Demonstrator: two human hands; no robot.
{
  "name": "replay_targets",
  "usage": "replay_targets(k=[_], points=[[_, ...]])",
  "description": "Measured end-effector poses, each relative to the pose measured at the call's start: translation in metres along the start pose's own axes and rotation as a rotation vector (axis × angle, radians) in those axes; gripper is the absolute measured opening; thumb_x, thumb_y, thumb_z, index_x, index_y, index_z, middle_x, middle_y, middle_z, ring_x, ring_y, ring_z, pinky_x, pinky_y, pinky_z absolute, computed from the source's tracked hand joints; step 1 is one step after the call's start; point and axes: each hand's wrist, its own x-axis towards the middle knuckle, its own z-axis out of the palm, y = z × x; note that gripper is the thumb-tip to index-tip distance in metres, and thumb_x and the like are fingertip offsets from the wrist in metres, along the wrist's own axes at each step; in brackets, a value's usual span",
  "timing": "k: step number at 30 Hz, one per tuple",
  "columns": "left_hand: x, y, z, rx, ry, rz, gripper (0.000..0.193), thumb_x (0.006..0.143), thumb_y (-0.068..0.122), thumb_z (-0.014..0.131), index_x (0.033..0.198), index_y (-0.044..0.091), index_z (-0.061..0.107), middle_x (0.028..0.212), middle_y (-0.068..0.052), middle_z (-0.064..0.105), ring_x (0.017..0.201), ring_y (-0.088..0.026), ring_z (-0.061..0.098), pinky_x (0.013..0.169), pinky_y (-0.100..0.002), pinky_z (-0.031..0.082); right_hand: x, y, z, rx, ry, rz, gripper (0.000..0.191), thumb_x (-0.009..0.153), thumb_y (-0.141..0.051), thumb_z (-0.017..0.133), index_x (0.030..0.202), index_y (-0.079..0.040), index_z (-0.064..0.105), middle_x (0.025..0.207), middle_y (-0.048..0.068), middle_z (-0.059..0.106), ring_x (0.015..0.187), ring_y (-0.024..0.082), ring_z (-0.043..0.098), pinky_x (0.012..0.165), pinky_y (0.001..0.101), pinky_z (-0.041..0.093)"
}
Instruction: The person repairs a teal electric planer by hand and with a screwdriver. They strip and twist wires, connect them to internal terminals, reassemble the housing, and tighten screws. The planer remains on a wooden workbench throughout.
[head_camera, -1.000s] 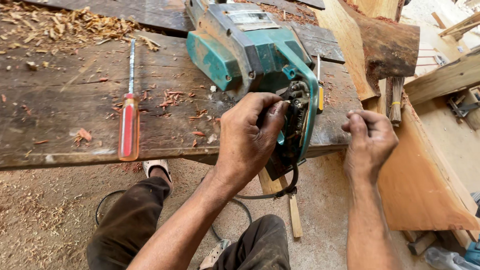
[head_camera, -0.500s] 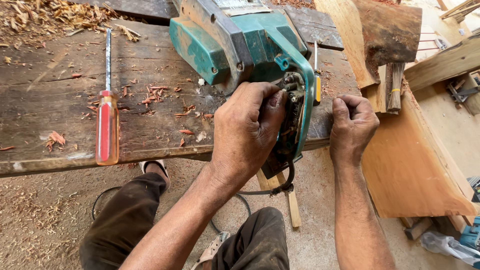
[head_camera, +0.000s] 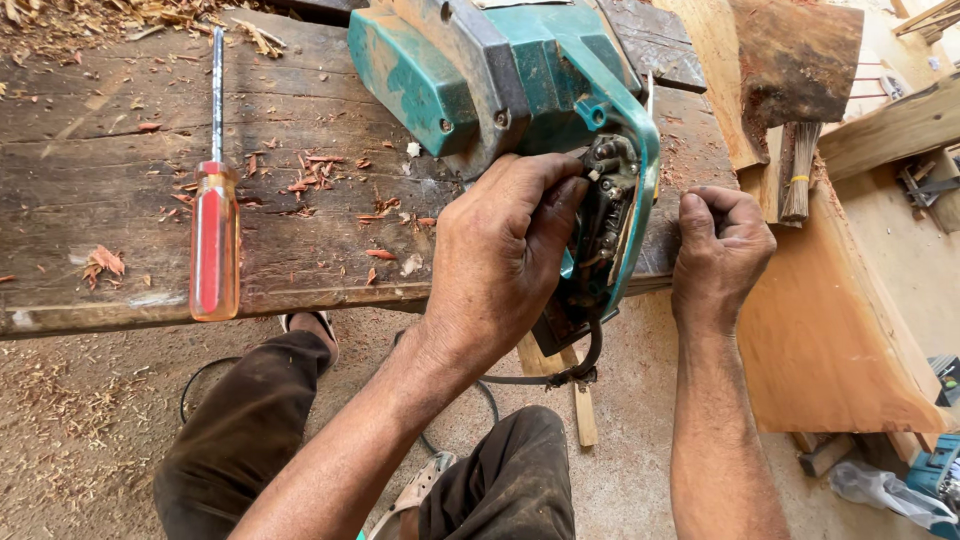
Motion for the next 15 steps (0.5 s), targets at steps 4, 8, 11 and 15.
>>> replay_targets(k=[4,8,11,15], points=[[-0.0013,0.0004,-0.0037,-0.017,0.021,0.005,0.015,0.104,0.008,0.069,0.118,0.005,0.067,0.106,-0.011,0.072,0.097,-0.026,0.075,0.083,-0.035,0.061,0.0004,0.0033,0.0009,0.032,-0.005,0.006,0.015,0.103,-0.013,0.074,0.108,0.001,0.071,0.096,0.003,0.069,0.086,0.009,0.062,0.08,0.024,0.053],[0.0015,0.0033,-0.0039,-0.013,0.004,-0.091,0.01,0.104,0.012,0.069,0.111,0.005,0.069,0.099,-0.011,0.074,0.089,-0.023,0.077,0.076,-0.034,0.061,0.0004,0.0058,0.0023,0.049,-0.008,-0.006,0.015,0.103,-0.013,0.074,0.108,0.001,0.07,0.099,0.003,0.07,0.088,0.009,0.062,0.081,0.0241,0.053],[0.0047,0.0048,-0.0016,-0.027,0.01,-0.117,0.011,0.103,0.015,0.069,0.109,0.005,0.068,0.095,-0.011,0.075,0.084,-0.022,0.078,0.072,-0.033,0.062,0.0006,0.0066,0.0027,0.031,-0.008,-0.026,0.015,0.103,-0.013,0.074,0.108,0.001,0.07,0.099,0.004,0.07,0.088,0.009,0.062,0.082,0.0244,0.054],[0.0064,0.0046,0.0002,-0.027,0.008,-0.141,0.011,0.102,0.015,0.07,0.107,0.005,0.068,0.092,-0.011,0.076,0.082,-0.021,0.079,0.069,-0.033,0.062,-0.0001,0.0071,0.0021,0.011,-0.005,-0.006,0.015,0.102,-0.014,0.074,0.107,0.0,0.07,0.098,0.004,0.071,0.087,0.009,0.063,0.08,0.0246,0.054]])
